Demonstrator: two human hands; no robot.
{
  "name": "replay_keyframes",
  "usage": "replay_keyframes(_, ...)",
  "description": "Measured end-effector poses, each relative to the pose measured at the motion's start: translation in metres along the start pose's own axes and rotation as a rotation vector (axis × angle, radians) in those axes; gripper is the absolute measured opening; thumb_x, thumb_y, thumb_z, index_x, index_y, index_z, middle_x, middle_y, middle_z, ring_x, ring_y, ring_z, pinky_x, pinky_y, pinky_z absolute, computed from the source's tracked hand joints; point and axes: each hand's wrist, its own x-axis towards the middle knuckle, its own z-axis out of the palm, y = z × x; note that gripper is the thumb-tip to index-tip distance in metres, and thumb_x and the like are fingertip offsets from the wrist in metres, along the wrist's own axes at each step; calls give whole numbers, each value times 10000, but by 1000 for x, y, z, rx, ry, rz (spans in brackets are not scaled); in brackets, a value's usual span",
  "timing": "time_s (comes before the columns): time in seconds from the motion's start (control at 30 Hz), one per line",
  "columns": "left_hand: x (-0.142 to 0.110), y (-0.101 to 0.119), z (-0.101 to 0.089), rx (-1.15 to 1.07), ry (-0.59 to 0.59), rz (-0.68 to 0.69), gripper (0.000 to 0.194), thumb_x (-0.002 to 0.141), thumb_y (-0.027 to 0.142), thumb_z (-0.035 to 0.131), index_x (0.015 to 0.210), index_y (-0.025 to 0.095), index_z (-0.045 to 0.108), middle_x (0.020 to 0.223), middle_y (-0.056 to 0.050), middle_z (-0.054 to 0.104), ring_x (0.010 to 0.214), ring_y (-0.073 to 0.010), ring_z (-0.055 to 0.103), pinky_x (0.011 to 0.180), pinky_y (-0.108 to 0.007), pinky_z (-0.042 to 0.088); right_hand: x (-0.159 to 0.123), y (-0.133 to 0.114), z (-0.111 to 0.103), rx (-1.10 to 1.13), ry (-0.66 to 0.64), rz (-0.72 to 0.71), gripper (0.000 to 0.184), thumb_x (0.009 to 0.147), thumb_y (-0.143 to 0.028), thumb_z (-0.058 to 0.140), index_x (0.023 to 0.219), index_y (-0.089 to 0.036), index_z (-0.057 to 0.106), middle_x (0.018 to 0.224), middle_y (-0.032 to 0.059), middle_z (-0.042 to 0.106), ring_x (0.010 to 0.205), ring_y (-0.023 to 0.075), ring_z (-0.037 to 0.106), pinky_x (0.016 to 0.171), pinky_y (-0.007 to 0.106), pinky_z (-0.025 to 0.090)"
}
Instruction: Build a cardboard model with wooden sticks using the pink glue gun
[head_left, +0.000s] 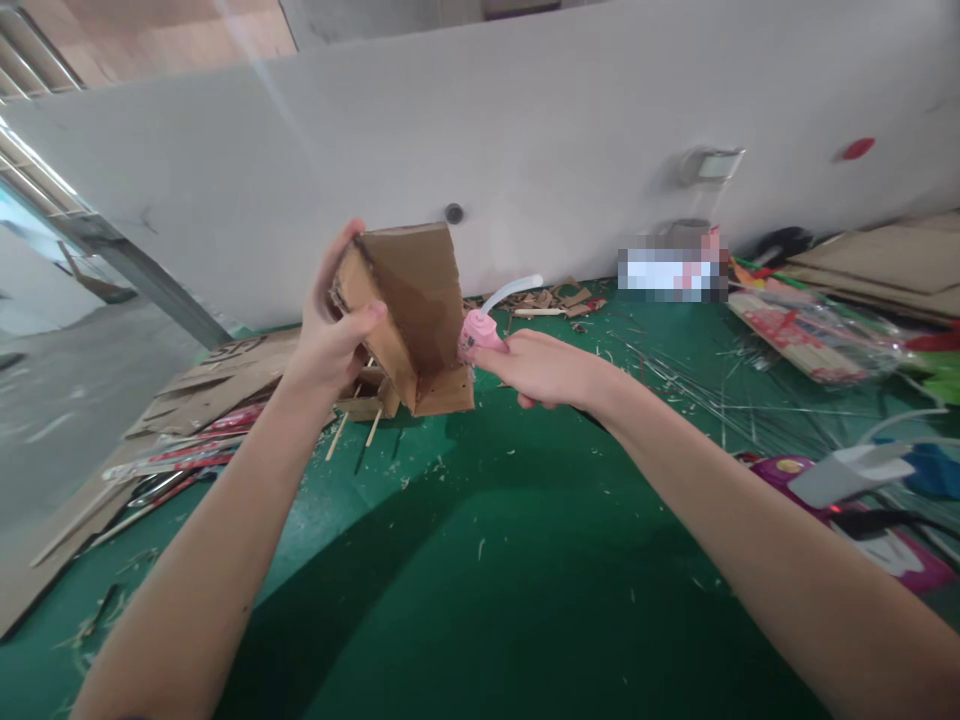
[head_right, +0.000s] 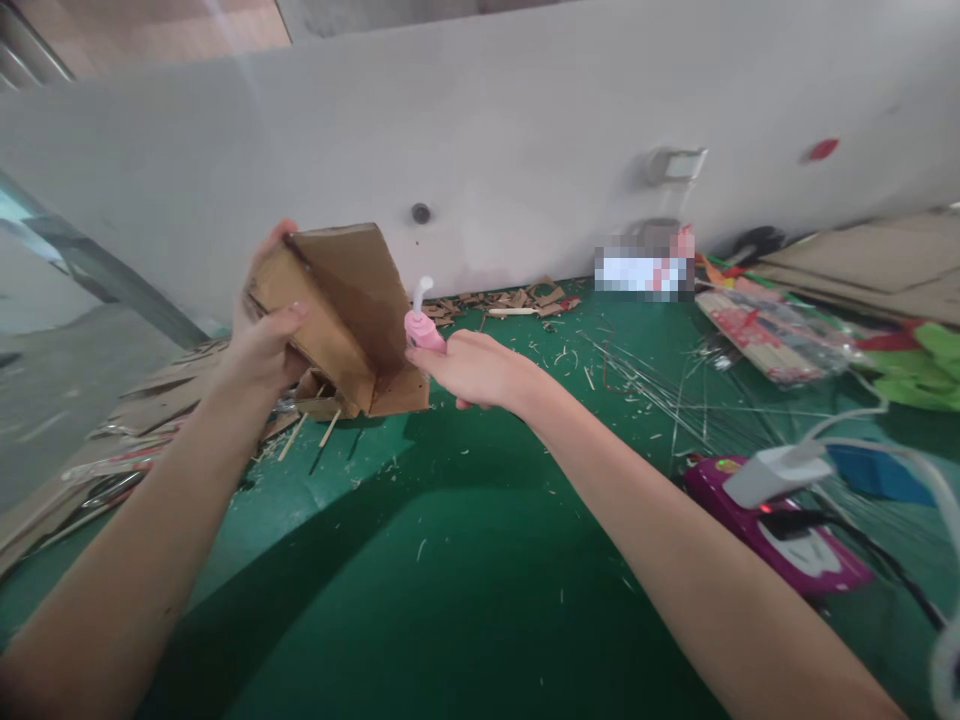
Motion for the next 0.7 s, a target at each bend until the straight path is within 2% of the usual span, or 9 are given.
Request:
replay_keyframes(0.1, 0, 1, 0, -13, -20, 9, 652, 660, 331, 828, 1257, 364, 568, 1254, 10, 611, 1219, -300, 540, 996, -470, 463, 0, -2, 0, 24, 31, -3, 570, 889, -695, 384, 658, -189, 507, 510, 44, 536, 377, 117, 466, 385, 274, 350)
replay_keyframes(0.27, -1, 0, 4, 35, 17, -34, 617, 648, 414, 822, 1217, 370, 589, 1291, 0, 594, 1249, -312, 538, 996, -460, 483, 2, -7, 7, 72, -36, -53, 566, 878, -701, 399, 723, -183, 567, 524, 39, 557, 403, 123, 495, 382, 258, 357)
replay_keyframes(0.4, -1, -3, 4, 74, 27, -12, 659, 613, 437, 826, 1226, 392, 590, 1266, -3, 602, 1248, -309, 537, 1014, -483, 467, 8, -2, 12, 50, -45, -28, 555, 882, -684, 401, 671, -189, 534, 549, 54, 590, 437, 134, 532, 417, 259, 378)
replay_keyframes(0.6, 2, -5, -3, 51, 111, -51, 624, 642, 404, 821, 1219, 375, 586, 1202, -15, 624, 1183, -295, 581, 950, -456, 496, 7, 8, 0, 43, 13, 52, 563, 853, -715, 428, 603, -212, 391, 512, 33, 531, 383, 108, 428, 393, 269, 304)
replay_keyframes(0.7, 5, -4, -8, 19, 154, -98, 591, 647, 391, 817, 1191, 365, 587, 1164, -9, 633, 1131, -279, 610, 879, -417, 524, 6, 11, -5, -27, 50, 58, 575, 869, -705, 410, 576, -211, 396, 485, 34, 517, 375, 111, 416, 399, 282, 305)
